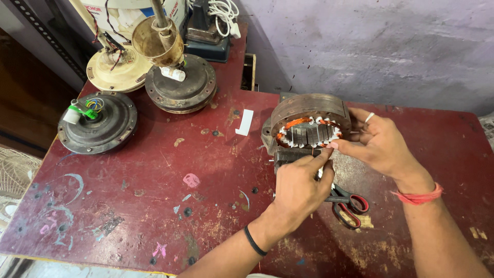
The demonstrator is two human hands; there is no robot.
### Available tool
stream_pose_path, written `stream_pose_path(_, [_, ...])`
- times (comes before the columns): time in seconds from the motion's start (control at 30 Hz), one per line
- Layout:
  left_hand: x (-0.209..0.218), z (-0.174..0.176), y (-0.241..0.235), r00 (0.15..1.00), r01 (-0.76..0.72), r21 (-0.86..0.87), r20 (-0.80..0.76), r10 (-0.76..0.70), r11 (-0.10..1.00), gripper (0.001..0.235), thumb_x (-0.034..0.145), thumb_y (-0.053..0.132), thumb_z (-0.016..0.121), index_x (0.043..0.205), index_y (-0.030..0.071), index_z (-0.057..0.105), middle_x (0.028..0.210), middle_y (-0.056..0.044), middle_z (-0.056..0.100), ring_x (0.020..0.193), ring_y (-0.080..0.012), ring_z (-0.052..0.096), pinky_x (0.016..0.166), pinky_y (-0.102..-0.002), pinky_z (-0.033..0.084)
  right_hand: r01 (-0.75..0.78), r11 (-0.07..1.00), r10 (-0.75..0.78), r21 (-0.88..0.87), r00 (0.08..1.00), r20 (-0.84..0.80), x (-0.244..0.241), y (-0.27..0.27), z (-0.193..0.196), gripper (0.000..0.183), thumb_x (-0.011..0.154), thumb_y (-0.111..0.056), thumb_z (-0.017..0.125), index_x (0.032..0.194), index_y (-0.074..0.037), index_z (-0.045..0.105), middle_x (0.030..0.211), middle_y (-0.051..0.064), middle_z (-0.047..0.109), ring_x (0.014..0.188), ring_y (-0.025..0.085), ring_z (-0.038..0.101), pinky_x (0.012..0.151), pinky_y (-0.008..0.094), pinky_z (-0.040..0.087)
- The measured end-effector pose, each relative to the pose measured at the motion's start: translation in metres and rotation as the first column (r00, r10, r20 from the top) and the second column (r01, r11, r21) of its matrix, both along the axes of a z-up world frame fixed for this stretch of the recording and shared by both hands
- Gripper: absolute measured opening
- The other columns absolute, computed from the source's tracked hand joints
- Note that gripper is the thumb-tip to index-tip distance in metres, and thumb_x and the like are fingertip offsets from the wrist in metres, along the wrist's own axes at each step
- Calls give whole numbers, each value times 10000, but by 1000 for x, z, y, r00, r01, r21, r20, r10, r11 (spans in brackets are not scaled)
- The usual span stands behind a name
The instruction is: The person works on a motor stator clamped in a bench vise, using hands and a metal tool to adjust and press copper windings within the stator slots. The person repeatedly rotates the stator and uses the tool to manipulate the windings, occasionally using scissors to trim wire.
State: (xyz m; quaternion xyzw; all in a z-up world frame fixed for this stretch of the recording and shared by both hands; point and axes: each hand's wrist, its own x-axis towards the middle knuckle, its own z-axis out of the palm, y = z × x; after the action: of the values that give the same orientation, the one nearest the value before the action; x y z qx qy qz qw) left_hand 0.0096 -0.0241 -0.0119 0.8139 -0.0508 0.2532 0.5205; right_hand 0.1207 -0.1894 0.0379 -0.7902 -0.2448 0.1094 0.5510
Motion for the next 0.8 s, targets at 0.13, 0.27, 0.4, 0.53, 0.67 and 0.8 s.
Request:
stream_pose_path(0.13, [-4, -2, -2, 1000, -3, -56, -10, 2, 998, 415, 872, 164, 708, 1272, 55, 729, 790, -118, 676, 595, -256, 637, 574, -387, 509, 8, 1000, -8, -24, 1000, 0, 1, 0, 0, 725, 780, -2, 770, 1459, 24, 516, 1230, 90, 696, 1020, 118, 678, 882, 277, 572])
stream_pose_path(0.27, [-8, -2, -12, 991, 36, -467, -99, -93, 884, 417, 915, 166, 692, 1310, 37, 729, 821, -82, 680, 660, -199, 624, 575, -348, 526, -52, 998, 55, -31, 992, 110, 6, 2, 1, 753, 748, -1, 795, 1441, 23, 500, 1287, 95, 652, 1118, 155, 641, 975, 322, 544])
stream_pose_path(0.4, [-4, 4, -29, 845, -117, -893, -319, -429, 434, 293, 960, 247, 639, 1156, 31, 624, 807, -28, 609, 572, -134, 582, 428, -288, 440, -173, 985, 170, 26, 981, 97, 18, -1, 6, 873, 697, -4, 832, 1480, 5, 446, 1340, 89, 617, 1206, 177, 596, 1015, 358, 506])
stream_pose_path(0.53, [5, 9, -36, 772, -162, -982, -188, -608, 97, 246, 1026, 321, 556, 1086, 84, 587, 789, 20, 572, 615, -110, 593, 441, -247, 427, -234, 971, 235, 43, 972, -23, 34, -7, 5, 867, 688, -5, 844, 1475, 10, 479, 1330, 75, 624, 1222, 184, 596, 1066, 373, 496])
stream_pose_path(0.67, [19, 9, -33, 790, -251, -964, -151, -594, -88, 229, 1056, 339, 549, 1008, 115, 562, 773, 28, 560, 634, -112, 592, 492, -261, 404, -258, 966, 257, -18, 965, -46, 47, -11, -2, 877, 653, 4, 871, 1456, 12, 520, 1290, 82, 651, 1193, 180, 594, 1045, 371, 481])
stream_pose_path(0.8, [21, 5, -38, 796, -258, -955, -122, -593, -149, 187, 1058, 320, 554, 973, 157, 589, 744, 37, 536, 620, -107, 552, 517, -264, 374, -318, 948, 319, 26, 946, -59, 55, -11, -11, 869, 654, -15, 890, 1446, 13, 535, 1296, 79, 666, 1205, 174, 601, 1067, 375, 490])
